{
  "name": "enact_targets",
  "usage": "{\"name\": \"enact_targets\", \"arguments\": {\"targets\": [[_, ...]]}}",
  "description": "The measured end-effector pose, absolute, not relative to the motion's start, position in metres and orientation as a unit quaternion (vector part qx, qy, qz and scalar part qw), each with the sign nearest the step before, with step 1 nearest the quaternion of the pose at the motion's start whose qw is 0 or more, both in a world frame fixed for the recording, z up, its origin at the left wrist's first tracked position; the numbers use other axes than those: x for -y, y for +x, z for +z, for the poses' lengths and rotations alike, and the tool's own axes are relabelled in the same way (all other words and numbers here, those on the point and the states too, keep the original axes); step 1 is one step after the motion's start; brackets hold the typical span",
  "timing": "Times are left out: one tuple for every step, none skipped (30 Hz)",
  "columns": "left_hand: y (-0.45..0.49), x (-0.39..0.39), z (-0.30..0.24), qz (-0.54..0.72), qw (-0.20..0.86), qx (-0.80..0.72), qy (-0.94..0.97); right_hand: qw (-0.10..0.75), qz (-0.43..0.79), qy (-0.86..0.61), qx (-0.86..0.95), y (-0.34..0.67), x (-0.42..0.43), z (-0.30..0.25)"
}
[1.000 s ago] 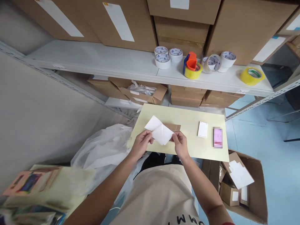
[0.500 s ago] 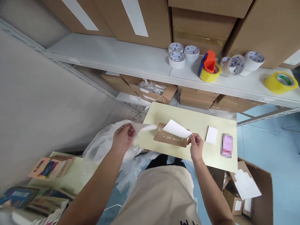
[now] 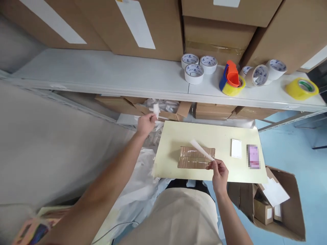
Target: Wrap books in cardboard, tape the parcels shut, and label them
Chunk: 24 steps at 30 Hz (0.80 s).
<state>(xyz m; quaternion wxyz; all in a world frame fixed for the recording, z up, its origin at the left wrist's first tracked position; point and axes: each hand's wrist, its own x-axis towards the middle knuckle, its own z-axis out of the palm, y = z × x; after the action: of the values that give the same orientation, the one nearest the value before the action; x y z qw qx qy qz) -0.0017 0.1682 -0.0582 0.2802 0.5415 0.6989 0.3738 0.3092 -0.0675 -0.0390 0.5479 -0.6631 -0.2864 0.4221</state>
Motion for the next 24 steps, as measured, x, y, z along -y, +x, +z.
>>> {"name": "enact_targets", "arguments": {"targets": [[0.0,-0.183,-0.058,0.353,0.265,-0.696,0.566,0.549,0.417,-0.669,0.278,0.305,0.071,-0.039],[0.002,-0.198,-0.058,0.337,0.259,-0.69,0.586,0.55,0.411,-0.674,0.271,0.301,0.075,-0.039],[0.006,-0.21,-0.057,0.326,0.259,-0.68,0.603,0.55,0.408,-0.679,0.265,0.298,0.078,-0.039],[0.009,-0.221,-0.056,0.319,0.262,-0.67,0.617,0.55,0.404,-0.683,0.26,0.295,0.081,-0.039],[0.012,-0.23,-0.055,0.317,0.271,-0.659,0.625,0.549,0.401,-0.687,0.257,0.292,0.084,-0.038],[0.014,-0.236,-0.054,0.318,0.28,-0.651,0.63,0.549,0.398,-0.689,0.255,0.289,0.086,-0.038],[0.016,-0.238,-0.053,0.318,0.285,-0.645,0.634,0.548,0.396,-0.691,0.255,0.286,0.087,-0.037],[0.017,-0.237,-0.052,0.318,0.288,-0.641,0.636,0.548,0.396,-0.691,0.257,0.283,0.088,-0.036],[0.018,-0.23,-0.05,0.321,0.286,-0.637,0.64,0.548,0.395,-0.69,0.26,0.28,0.089,-0.035],[0.019,-0.218,-0.047,0.327,0.279,-0.633,0.644,0.55,0.394,-0.689,0.261,0.277,0.088,-0.035],[0.022,-0.199,-0.044,0.339,0.269,-0.626,0.648,0.553,0.394,-0.686,0.261,0.274,0.087,-0.034],[0.027,-0.175,-0.041,0.356,0.253,-0.617,0.655,0.557,0.395,-0.684,0.257,0.271,0.085,-0.035],[0.034,-0.146,-0.037,0.383,0.234,-0.604,0.659,0.562,0.397,-0.681,0.25,0.269,0.083,-0.035],[0.043,-0.113,-0.033,0.41,0.226,-0.578,0.668,0.567,0.4,-0.678,0.242,0.267,0.08,-0.036],[0.054,-0.079,-0.029,0.424,0.236,-0.532,0.694,0.571,0.402,-0.675,0.236,0.265,0.077,-0.037],[0.067,-0.046,-0.025,0.432,0.257,-0.479,0.72,0.574,0.405,-0.673,0.233,0.263,0.074,-0.037],[0.08,-0.017,-0.022,0.433,0.286,-0.432,0.737,0.575,0.406,-0.671,0.234,0.262,0.071,-0.038],[0.093,0.008,-0.02,0.427,0.313,-0.405,0.746,0.573,0.407,-0.669,0.24,0.26,0.069,-0.037],[0.105,0.027,-0.018,0.405,0.339,-0.397,0.75,0.569,0.412,-0.666,0.251,0.259,0.067,-0.037],[0.115,0.039,-0.018,0.393,0.358,-0.406,0.743,0.564,0.419,-0.661,0.265,0.257,0.065,-0.036],[0.124,0.047,-0.018,0.385,0.379,-0.416,0.732,0.559,0.428,-0.652,0.282,0.256,0.065,-0.034],[0.129,0.049,-0.019,0.38,0.403,-0.425,0.717,0.554,0.439,-0.64,0.302,0.255,0.066,-0.033],[0.133,0.049,-0.021,0.379,0.431,-0.43,0.697,0.548,0.451,-0.624,0.327,0.254,0.067,-0.032],[0.136,0.047,-0.023,0.381,0.467,-0.431,0.672,0.54,0.461,-0.607,0.357,0.254,0.07,-0.03]]}}
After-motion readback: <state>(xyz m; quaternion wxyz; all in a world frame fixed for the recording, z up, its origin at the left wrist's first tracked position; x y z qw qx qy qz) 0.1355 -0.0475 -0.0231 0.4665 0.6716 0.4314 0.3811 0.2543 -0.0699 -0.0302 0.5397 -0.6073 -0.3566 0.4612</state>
